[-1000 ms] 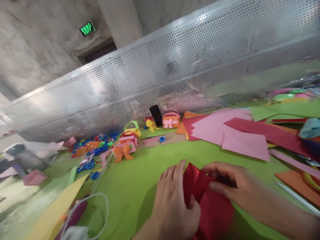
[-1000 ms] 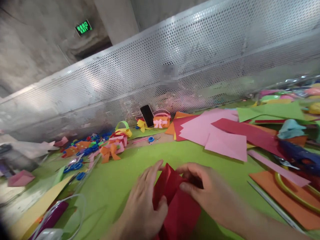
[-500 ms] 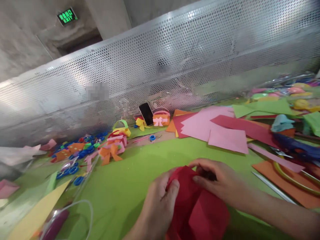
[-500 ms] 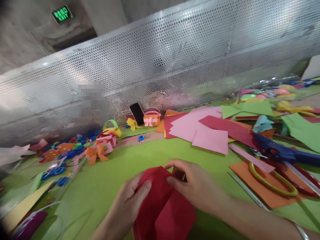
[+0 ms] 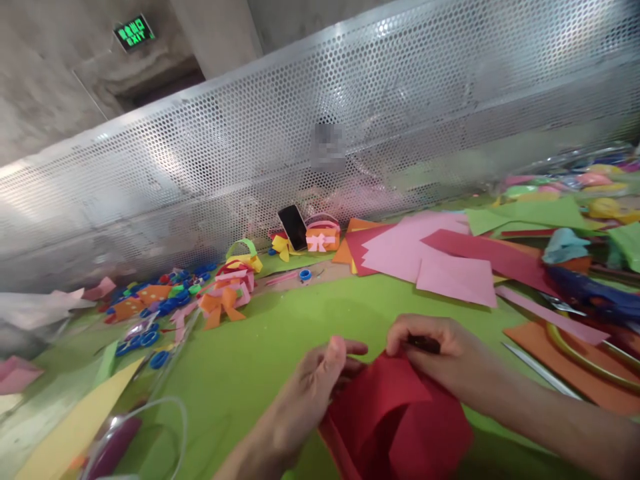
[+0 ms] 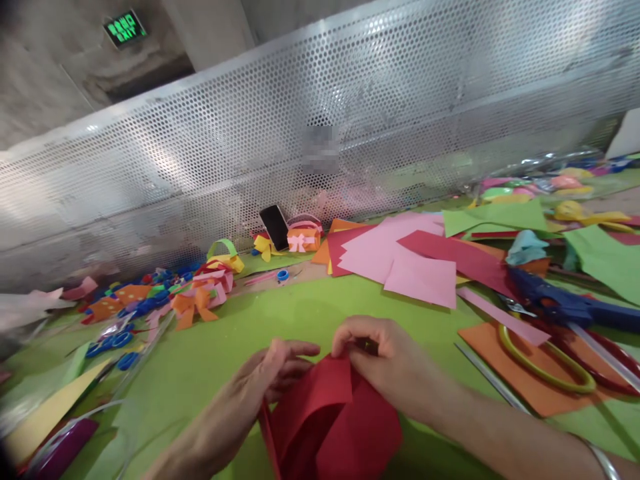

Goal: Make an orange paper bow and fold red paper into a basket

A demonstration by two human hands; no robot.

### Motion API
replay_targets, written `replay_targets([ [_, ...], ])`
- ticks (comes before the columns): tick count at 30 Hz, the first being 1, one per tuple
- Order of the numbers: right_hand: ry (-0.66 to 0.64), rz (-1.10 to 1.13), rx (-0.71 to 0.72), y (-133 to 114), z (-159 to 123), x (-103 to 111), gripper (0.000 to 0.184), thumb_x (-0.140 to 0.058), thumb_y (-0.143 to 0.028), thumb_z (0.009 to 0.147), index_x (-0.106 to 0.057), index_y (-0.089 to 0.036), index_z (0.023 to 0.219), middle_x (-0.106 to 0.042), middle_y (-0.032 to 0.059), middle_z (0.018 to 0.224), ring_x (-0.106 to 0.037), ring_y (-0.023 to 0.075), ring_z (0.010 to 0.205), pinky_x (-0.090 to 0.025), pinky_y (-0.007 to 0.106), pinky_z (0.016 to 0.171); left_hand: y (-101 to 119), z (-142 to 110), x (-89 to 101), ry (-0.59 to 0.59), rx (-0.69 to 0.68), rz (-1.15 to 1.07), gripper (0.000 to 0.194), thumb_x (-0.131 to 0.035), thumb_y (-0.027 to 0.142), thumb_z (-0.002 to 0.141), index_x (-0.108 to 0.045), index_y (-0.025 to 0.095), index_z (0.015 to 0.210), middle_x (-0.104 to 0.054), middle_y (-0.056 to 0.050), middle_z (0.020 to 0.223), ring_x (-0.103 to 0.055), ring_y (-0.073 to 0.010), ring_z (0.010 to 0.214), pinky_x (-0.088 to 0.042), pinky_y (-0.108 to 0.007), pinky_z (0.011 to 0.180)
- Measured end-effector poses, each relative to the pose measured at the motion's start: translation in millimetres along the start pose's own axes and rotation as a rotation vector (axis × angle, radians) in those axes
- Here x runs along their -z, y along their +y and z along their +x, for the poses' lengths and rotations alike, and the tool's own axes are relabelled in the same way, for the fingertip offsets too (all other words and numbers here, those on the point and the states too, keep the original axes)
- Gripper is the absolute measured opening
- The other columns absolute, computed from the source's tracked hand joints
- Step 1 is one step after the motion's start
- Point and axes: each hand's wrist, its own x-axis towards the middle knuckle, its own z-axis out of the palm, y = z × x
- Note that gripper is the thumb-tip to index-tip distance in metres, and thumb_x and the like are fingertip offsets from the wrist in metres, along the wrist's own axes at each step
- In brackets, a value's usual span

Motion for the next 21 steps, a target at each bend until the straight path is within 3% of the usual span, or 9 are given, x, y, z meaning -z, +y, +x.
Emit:
replay_targets([
  [2, 0.007, 0.0, 0.01, 2, -2, -1, 0.014, -0.049, -0.019, 0.071, -0.063, -0.021, 0.068, -0.062, -0.0011, 0.068, -0.057, 0.0145, 0.068, -0.043, 0.024, 0.064, 0, 3, 0.1, -0.043, 0.108, -0.003, 0.065, -0.048, 0.071, 0.077, -0.067, 0.013, 0.099, -0.068, -0.009, 0.092, -0.059, -0.0218, 0.088, -0.043, -0.033, 0.08],
  [7, 0.054, -0.097, 0.085, 3, -6, -2, 0.019, -0.048, -0.016, 0.073, -0.066, -0.022, 0.07, -0.061, -0.0012, 0.07, -0.056, 0.0142, 0.068, -0.043, 0.024, 0.063, -1, 6, -4.8, -0.196, 0.107, -0.07, 0.055, -0.065, 0.064, 0.067, -0.068, 0.012, 0.082, -0.058, 0.0, 0.068, -0.049, -0.0125, 0.065, -0.038, -0.024, 0.063],
  [11, -0.017, -0.201, 0.175, -1, -8, -1, 0.023, -0.047, -0.016, 0.083, -0.068, -0.022, 0.078, -0.064, 0.0027, 0.078, -0.059, 0.0153, 0.074, -0.044, 0.025, 0.065, -4, 5, -13.2, -0.161, 0.083, -0.082, 0.044, -0.068, 0.056, 0.067, -0.066, 0.013, 0.072, -0.049, 0.003, 0.061, -0.04, -0.0087, 0.058, -0.033, -0.021, 0.057],
  [16, -0.049, -0.219, 0.303, 1, -8, -2, 0.027, -0.046, -0.019, 0.09, -0.071, -0.027, 0.092, -0.064, 0.0028, 0.089, -0.06, 0.0142, 0.081, -0.046, 0.023, 0.07, -10, 8, -17.4, -0.128, 0.081, -0.143, 0.04, -0.067, 0.054, 0.07, -0.063, 0.014, 0.068, -0.052, 0.002, 0.06, -0.044, -0.0102, 0.057, -0.037, -0.023, 0.061],
  [21, -0.016, -0.216, 0.24, 7, -8, -2, 0.03, -0.046, -0.011, 0.084, -0.071, -0.026, 0.076, -0.063, 0.0028, 0.092, -0.061, 0.0153, 0.084, -0.047, 0.025, 0.072, -14, 10, -12.6, -0.147, 0.095, -0.132, 0.045, -0.068, 0.059, 0.068, -0.063, 0.014, 0.069, -0.051, 0.003, 0.06, -0.045, -0.0108, 0.061, -0.037, -0.023, 0.061],
])
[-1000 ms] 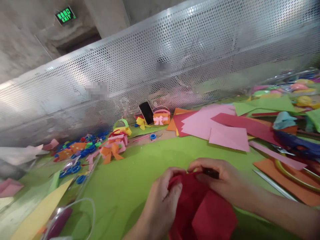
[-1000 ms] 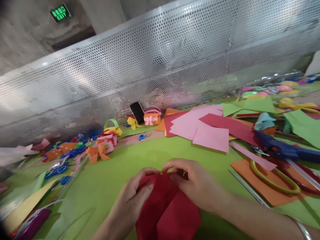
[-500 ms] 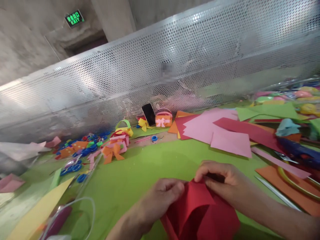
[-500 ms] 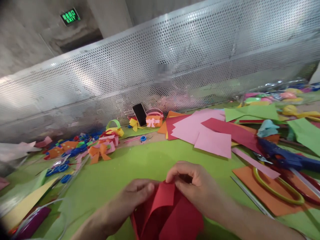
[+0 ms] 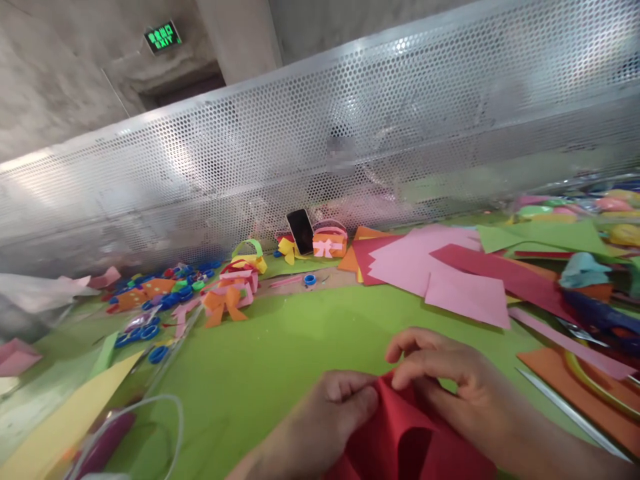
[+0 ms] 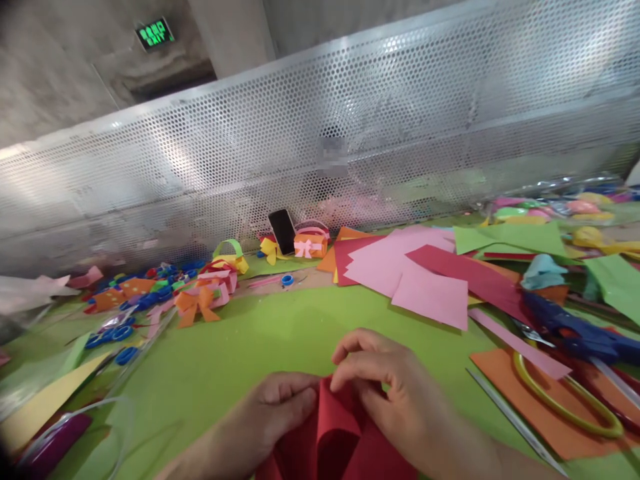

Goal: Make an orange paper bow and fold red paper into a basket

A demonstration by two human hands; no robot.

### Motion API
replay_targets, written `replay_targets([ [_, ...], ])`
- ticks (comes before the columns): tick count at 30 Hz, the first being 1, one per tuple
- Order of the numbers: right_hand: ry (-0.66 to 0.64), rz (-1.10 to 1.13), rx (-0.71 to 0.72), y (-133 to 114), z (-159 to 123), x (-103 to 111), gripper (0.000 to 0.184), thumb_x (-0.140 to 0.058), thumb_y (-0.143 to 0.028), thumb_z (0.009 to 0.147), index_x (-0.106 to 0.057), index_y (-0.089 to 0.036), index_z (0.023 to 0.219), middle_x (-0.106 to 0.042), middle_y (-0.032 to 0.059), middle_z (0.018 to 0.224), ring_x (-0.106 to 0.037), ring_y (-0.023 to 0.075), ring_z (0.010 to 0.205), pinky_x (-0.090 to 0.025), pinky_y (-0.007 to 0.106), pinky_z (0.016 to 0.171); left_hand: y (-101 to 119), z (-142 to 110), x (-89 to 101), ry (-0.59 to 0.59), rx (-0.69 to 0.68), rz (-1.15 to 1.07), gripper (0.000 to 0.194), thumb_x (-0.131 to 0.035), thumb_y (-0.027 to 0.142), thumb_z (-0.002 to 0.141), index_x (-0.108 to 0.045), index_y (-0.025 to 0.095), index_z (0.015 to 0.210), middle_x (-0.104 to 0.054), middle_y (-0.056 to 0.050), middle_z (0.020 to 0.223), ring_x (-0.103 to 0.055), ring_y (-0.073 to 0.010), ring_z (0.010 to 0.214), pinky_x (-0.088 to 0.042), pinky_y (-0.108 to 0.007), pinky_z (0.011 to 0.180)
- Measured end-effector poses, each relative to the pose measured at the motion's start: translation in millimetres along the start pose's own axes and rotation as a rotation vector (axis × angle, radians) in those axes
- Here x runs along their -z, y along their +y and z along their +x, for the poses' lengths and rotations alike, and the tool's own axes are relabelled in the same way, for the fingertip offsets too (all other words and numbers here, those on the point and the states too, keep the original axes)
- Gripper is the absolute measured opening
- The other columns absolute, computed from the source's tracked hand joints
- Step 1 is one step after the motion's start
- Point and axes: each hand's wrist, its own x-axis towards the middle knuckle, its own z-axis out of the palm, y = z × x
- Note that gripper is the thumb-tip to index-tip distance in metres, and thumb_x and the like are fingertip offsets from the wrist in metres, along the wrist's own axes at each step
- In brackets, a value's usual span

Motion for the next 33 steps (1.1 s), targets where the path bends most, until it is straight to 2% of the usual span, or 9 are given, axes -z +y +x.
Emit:
replay_targets([
  [3, -0.006, 0.018, -0.06, -2, 1, 1, 0.026, -0.046, -0.01, 0.081, -0.067, -0.023, 0.073, -0.063, 0.0026, 0.09, -0.061, 0.0153, 0.083, -0.046, 0.026, 0.073, -1, 1, 0.1, 0.018, 0.014, -0.025, 0.048, -0.068, 0.062, 0.066, -0.063, 0.014, 0.07, -0.05, 0.003, 0.061, -0.045, -0.0105, 0.061, -0.038, -0.023, 0.061],
  [8, -0.086, 0.015, -0.073, -9, 1, 3, 0.02, -0.054, -0.005, 0.076, -0.064, -0.022, 0.074, -0.063, -0.0006, 0.09, -0.061, 0.0125, 0.083, -0.045, 0.022, 0.074, -7, 6, -2.6, 0.04, 0.013, -0.095, 0.05, -0.07, 0.063, 0.062, -0.062, 0.014, 0.07, -0.05, 0.004, 0.059, -0.046, -0.0104, 0.059, -0.04, -0.025, 0.064],
  [12, -0.12, 0.005, -0.026, -8, 2, 4, 0.003, -0.064, -0.022, 0.081, -0.062, -0.022, 0.079, -0.063, 0.0009, 0.092, -0.061, 0.0133, 0.083, -0.046, 0.022, 0.072, -14, 8, -4.5, 0.051, -0.006, -0.146, 0.049, -0.069, 0.062, 0.064, -0.064, 0.014, 0.072, -0.054, 0.002, 0.06, -0.048, -0.0115, 0.059, -0.041, -0.026, 0.064],
  [16, -0.076, 0.039, 0.03, -6, 2, 4, 0.009, -0.063, -0.031, 0.083, -0.064, -0.022, 0.085, -0.066, 0.0038, 0.096, -0.063, 0.0166, 0.088, -0.048, 0.026, 0.078, -16, 8, -6.2, 0.081, -0.017, -0.18, 0.053, -0.067, 0.065, 0.065, -0.067, 0.014, 0.077, -0.057, 0.0, 0.062, -0.049, -0.0127, 0.058, -0.04, -0.026, 0.061],
  [19, -0.025, 0.064, -0.069, -7, -1, 2, 0.006, -0.063, -0.023, 0.075, -0.066, -0.023, 0.08, -0.066, 0.0045, 0.103, -0.063, 0.0197, 0.095, -0.049, 0.029, 0.083, -14, 7, -6.5, 0.108, -0.036, -0.168, 0.052, -0.067, 0.064, 0.066, -0.067, 0.013, 0.077, -0.058, 0.0, 0.063, -0.049, -0.0133, 0.06, -0.039, -0.026, 0.061],
  [22, 0.002, 0.09, -0.198, -7, -2, 1, 0.014, -0.059, -0.015, 0.068, -0.068, -0.024, 0.074, -0.065, 0.0034, 0.106, -0.062, 0.0209, 0.098, -0.049, 0.029, 0.084, -13, 5, -6.6, 0.13, -0.078, -0.153, 0.049, -0.067, 0.061, 0.068, -0.068, 0.013, 0.078, -0.058, -0.001, 0.065, -0.05, -0.0143, 0.064, -0.039, -0.025, 0.062],
  [25, 0.009, 0.073, -0.204, -9, -2, 0, 0.018, -0.055, -0.015, 0.065, -0.068, -0.024, 0.073, -0.065, 0.004, 0.105, -0.062, 0.0217, 0.099, -0.047, 0.031, 0.086, -15, 5, -8.5, 0.125, -0.103, -0.182, 0.047, -0.067, 0.059, 0.071, -0.068, 0.013, 0.079, -0.058, -0.001, 0.067, -0.05, -0.0147, 0.067, -0.038, -0.025, 0.062],
  [29, 0.009, 0.052, -0.227, -13, -3, -1, 0.016, -0.054, -0.017, 0.064, -0.066, -0.023, 0.071, -0.065, 0.004, 0.104, -0.061, 0.0211, 0.098, -0.047, 0.03, 0.085, -18, 6, -13.5, 0.082, -0.108, -0.288, 0.05, -0.072, 0.059, 0.065, -0.068, 0.012, 0.081, -0.056, -0.001, 0.066, -0.048, -0.0125, 0.064, -0.036, -0.024, 0.061],
  [33, -0.024, -0.004, -0.209, -15, -7, -1, 0.014, -0.056, -0.018, 0.066, -0.067, -0.024, 0.071, -0.065, 0.0038, 0.106, -0.061, 0.0207, 0.099, -0.048, 0.029, 0.084, -17, 8, -16.3, 0.082, -0.101, -0.298, 0.054, -0.074, 0.062, 0.06, -0.069, 0.011, 0.078, -0.053, 0.0, 0.063, -0.046, -0.0114, 0.062, -0.034, -0.024, 0.06],
])
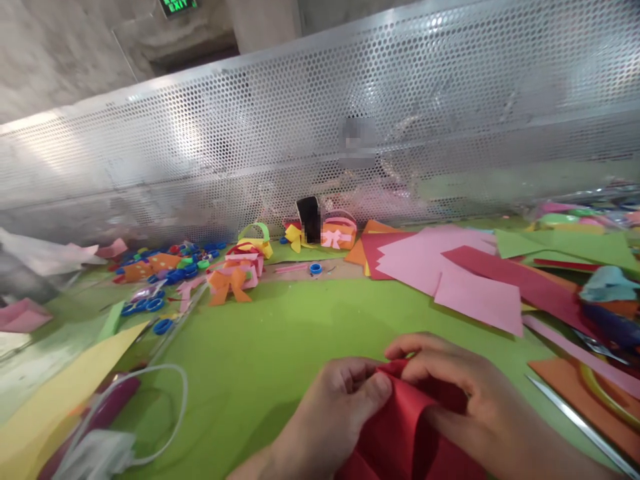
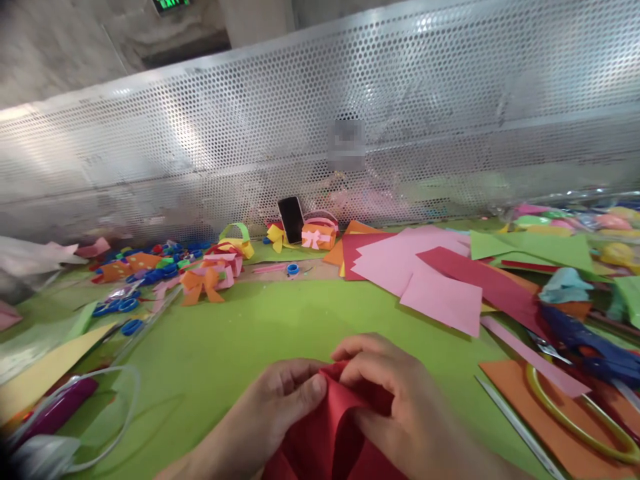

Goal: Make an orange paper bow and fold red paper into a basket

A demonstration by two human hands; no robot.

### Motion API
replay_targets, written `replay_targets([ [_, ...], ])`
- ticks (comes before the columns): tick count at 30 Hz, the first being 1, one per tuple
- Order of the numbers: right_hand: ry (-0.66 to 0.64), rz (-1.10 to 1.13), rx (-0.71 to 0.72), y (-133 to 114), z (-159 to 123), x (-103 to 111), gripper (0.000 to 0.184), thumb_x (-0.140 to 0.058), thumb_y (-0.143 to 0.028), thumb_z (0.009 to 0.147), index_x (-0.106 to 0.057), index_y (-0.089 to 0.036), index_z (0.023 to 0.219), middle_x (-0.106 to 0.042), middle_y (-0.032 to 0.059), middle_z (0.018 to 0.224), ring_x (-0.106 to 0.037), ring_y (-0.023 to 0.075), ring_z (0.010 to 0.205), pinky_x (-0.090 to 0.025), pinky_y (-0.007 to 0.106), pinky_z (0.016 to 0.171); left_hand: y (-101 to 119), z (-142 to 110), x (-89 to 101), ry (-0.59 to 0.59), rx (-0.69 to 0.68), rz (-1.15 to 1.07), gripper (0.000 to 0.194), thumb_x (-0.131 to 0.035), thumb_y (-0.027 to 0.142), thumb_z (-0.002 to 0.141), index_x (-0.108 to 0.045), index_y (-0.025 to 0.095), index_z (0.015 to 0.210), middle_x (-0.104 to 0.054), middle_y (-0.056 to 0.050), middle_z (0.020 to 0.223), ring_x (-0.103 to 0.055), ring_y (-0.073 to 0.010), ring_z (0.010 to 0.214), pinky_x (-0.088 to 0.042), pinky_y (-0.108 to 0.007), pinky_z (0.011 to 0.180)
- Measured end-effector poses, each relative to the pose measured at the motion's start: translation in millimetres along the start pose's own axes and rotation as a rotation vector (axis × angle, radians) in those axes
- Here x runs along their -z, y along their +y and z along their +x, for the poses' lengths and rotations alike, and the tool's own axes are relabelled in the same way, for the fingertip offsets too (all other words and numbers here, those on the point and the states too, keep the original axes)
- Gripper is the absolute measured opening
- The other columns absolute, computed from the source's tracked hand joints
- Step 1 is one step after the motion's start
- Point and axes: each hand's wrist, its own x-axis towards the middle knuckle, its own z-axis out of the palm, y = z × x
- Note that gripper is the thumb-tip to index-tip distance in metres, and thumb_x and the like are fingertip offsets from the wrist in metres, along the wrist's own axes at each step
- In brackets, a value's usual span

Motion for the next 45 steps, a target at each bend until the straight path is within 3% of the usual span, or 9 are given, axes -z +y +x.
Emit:
replay_targets([
  [13, 0.001, -0.101, 0.11, 1, -4, 1, 0.022, -0.047, -0.012, 0.067, -0.058, -0.025, 0.081, -0.067, -0.0013, 0.097, -0.063, 0.0146, 0.091, -0.051, 0.023, 0.077, 5, -5, 1.3, 0.084, -0.013, 0.295, 0.058, -0.054, 0.074, 0.068, -0.043, 0.018, 0.058, -0.027, 0.006, 0.058, -0.023, -0.0082, 0.054, -0.015, -0.025, 0.049],
  [17, 0.035, -0.142, 0.132, 2, -4, 2, 0.028, -0.046, -0.012, 0.069, -0.061, -0.026, 0.089, -0.067, -0.0012, 0.091, -0.064, 0.0145, 0.087, -0.051, 0.022, 0.076, 4, -4, 1.5, 0.085, -0.008, 0.305, 0.058, -0.052, 0.075, 0.069, -0.04, 0.019, 0.058, -0.027, 0.006, 0.058, -0.023, -0.0084, 0.054, -0.015, -0.025, 0.049],
  [21, 0.06, -0.153, 0.152, 2, -5, 1, 0.022, -0.047, -0.014, 0.069, -0.064, -0.024, 0.078, -0.068, 0.0014, 0.094, -0.064, 0.0162, 0.088, -0.051, 0.024, 0.076, 7, -5, -0.1, 0.114, 0.019, 0.338, 0.059, -0.051, 0.077, 0.068, -0.041, 0.019, 0.06, -0.028, 0.006, 0.059, -0.024, -0.0088, 0.055, -0.017, -0.026, 0.05],
  [27, 0.003, -0.104, 0.023, -7, -4, 2, 0.009, -0.049, -0.02, 0.072, -0.057, -0.023, 0.069, -0.066, -0.001, 0.083, -0.062, 0.0142, 0.075, -0.049, 0.022, 0.065, 14, -8, -4.4, 0.025, -0.02, 0.334, 0.061, -0.055, 0.076, 0.065, -0.053, 0.015, 0.067, -0.037, 0.003, 0.064, -0.032, -0.0109, 0.061, -0.022, -0.025, 0.053],
  [30, 0.004, -0.081, -0.033, -9, -3, 2, 0.005, -0.048, -0.019, 0.07, -0.051, -0.023, 0.068, -0.065, -0.0033, 0.076, -0.061, 0.0138, 0.07, -0.047, 0.021, 0.061, 13, -7, -2.7, 0.046, -0.019, 0.334, 0.061, -0.056, 0.077, 0.064, -0.05, 0.016, 0.061, -0.034, 0.004, 0.06, -0.03, -0.01, 0.058, -0.019, -0.024, 0.051],
  [34, 0.008, -0.091, 0.063, -6, -3, 1, 0.032, -0.046, -0.011, 0.054, -0.06, -0.024, 0.08, -0.066, -0.0019, 0.084, -0.063, 0.0163, 0.079, -0.05, 0.021, 0.067, 9, -4, 2.7, 0.012, -0.029, 0.367, 0.063, -0.051, 0.079, 0.066, -0.042, 0.018, 0.055, -0.028, 0.006, 0.053, -0.022, -0.0072, 0.051, -0.013, -0.025, 0.047],
  [36, 0.011, -0.113, 0.111, -4, -4, 1, 0.032, -0.046, -0.008, 0.05, -0.059, -0.024, 0.075, -0.066, -0.0018, 0.087, -0.063, 0.0159, 0.079, -0.05, 0.02, 0.069, 8, -4, 4.2, -0.026, -0.03, 0.366, 0.062, -0.052, 0.077, 0.068, -0.042, 0.018, 0.055, -0.028, 0.006, 0.051, -0.021, -0.0066, 0.049, -0.011, -0.026, 0.047],
  [39, 0.008, -0.14, 0.101, -5, -4, 1, 0.027, -0.046, -0.005, 0.052, -0.055, -0.023, 0.069, -0.067, -0.0022, 0.09, -0.064, 0.0142, 0.08, -0.05, 0.019, 0.07, 9, -5, 3.4, -0.003, -0.036, 0.35, 0.059, -0.053, 0.075, 0.07, -0.043, 0.018, 0.056, -0.03, 0.006, 0.052, -0.021, -0.0064, 0.049, -0.013, -0.025, 0.046],
  [45, -0.047, -0.198, 0.047, -8, -4, 2, 0.035, -0.048, -0.004, 0.059, -0.063, -0.025, 0.083, -0.067, -0.0014, 0.083, -0.064, 0.0152, 0.077, -0.051, 0.02, 0.066, 10, -3, 0.0, 0.025, -0.011, 0.375, 0.062, -0.051, 0.078, 0.067, -0.039, 0.019, 0.055, -0.03, 0.006, 0.053, -0.023, -0.0066, 0.049, -0.016, -0.024, 0.045],
])
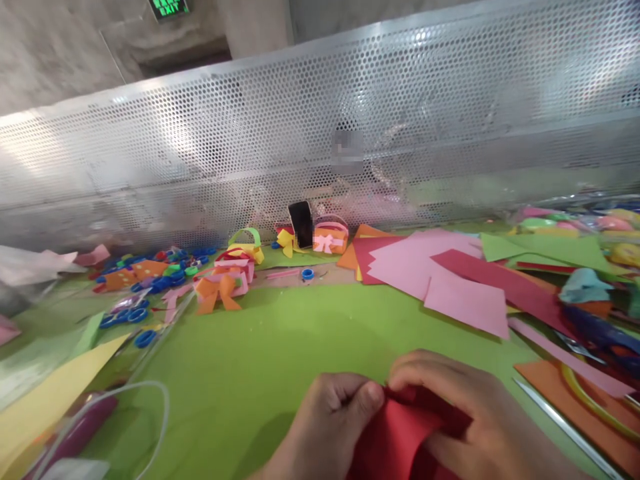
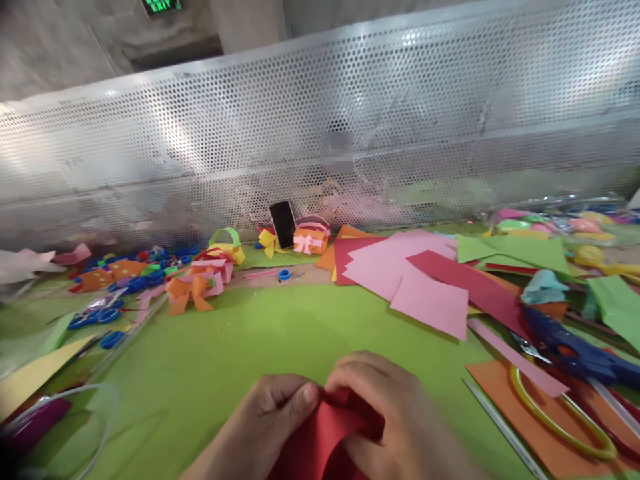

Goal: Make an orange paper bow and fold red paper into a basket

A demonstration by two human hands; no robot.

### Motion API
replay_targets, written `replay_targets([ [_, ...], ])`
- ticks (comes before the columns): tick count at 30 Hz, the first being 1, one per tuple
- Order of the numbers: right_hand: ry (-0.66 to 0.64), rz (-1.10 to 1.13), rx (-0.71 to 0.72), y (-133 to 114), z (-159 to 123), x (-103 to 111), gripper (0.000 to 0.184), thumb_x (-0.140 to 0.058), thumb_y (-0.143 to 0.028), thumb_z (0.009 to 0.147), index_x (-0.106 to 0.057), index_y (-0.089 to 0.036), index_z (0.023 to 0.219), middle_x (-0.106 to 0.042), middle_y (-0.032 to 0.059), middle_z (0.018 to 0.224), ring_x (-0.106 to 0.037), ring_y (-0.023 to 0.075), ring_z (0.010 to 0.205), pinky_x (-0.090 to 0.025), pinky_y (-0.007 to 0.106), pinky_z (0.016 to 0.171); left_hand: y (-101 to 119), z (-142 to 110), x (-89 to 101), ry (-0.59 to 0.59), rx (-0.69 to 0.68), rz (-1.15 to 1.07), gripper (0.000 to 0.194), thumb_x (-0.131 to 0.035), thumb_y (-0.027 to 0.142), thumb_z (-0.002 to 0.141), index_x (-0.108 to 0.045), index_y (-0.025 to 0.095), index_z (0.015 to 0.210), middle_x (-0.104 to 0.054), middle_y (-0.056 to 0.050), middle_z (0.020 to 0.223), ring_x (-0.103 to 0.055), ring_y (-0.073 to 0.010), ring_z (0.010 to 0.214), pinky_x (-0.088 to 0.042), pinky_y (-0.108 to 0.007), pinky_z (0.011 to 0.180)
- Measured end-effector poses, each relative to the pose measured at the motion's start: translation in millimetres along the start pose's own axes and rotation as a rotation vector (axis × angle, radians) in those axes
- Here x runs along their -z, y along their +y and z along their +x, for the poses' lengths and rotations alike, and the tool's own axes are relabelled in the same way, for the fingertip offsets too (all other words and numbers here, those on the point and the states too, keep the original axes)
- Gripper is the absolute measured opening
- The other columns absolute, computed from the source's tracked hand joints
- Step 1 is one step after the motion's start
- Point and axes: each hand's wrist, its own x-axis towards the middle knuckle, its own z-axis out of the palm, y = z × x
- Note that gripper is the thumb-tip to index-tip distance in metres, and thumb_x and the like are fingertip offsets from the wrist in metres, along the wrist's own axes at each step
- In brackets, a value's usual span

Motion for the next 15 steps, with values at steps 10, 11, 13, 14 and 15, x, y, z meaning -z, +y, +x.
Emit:
replay_targets([
  [10, 0.022, 0.133, -0.045, -2.4, -1.3, 0.2, 0.025, -0.044, -0.007, 0.058, -0.055, -0.023, 0.072, -0.066, -0.0018, 0.087, -0.063, 0.0147, 0.08, -0.051, 0.02, 0.069, 3.1, -2.5, -1.6, -0.012, -0.024, 0.007, 0.06, -0.048, 0.077, 0.07, -0.037, 0.02, 0.055, -0.028, 0.006, 0.054, -0.022, -0.0075, 0.051, -0.016, -0.025, 0.046],
  [11, 0.006, 0.132, -0.043, -2.3, -1.2, 0.8, 0.024, -0.044, -0.007, 0.058, -0.055, -0.023, 0.072, -0.066, -0.0019, 0.085, -0.063, 0.0144, 0.079, -0.05, 0.02, 0.067, 3.2, -2.4, -1.6, -0.005, -0.016, 0.018, 0.06, -0.048, 0.077, 0.07, -0.037, 0.02, 0.055, -0.028, 0.006, 0.055, -0.022, -0.0077, 0.051, -0.016, -0.025, 0.046],
  [13, -0.022, 0.1, -0.035, -1.8, -1.6, 1.7, 0.022, -0.044, -0.007, 0.058, -0.056, -0.023, 0.07, -0.064, -0.0014, 0.081, -0.061, 0.0142, 0.075, -0.049, 0.021, 0.064, 3.6, -2.4, -1.3, 0.006, -0.003, 0.06, 0.059, -0.046, 0.077, 0.071, -0.037, 0.02, 0.056, -0.029, 0.006, 0.055, -0.023, -0.0081, 0.051, -0.017, -0.025, 0.046],
  [14, -0.028, 0.076, -0.029, -1.7, -2.1, 1.9, 0.02, -0.044, -0.008, 0.059, -0.055, -0.022, 0.068, -0.064, -0.0012, 0.079, -0.06, 0.0142, 0.072, -0.047, 0.021, 0.062, 4.0, -2.5, -1.0, 0.008, -0.002, 0.089, 0.058, -0.045, 0.076, 0.072, -0.037, 0.02, 0.056, -0.029, 0.006, 0.055, -0.024, -0.0082, 0.051, -0.017, -0.025, 0.046],
  [15, -0.022, 0.05, -0.029, -1.6, -2.7, 1.7, 0.018, -0.045, -0.009, 0.059, -0.053, -0.022, 0.066, -0.063, -0.0016, 0.075, -0.059, 0.0139, 0.069, -0.046, 0.021, 0.059, 4.4, -2.6, -0.7, 0.004, -0.006, 0.116, 0.057, -0.044, 0.075, 0.073, -0.037, 0.02, 0.057, -0.029, 0.006, 0.055, -0.024, -0.0084, 0.051, -0.018, -0.025, 0.046],
])
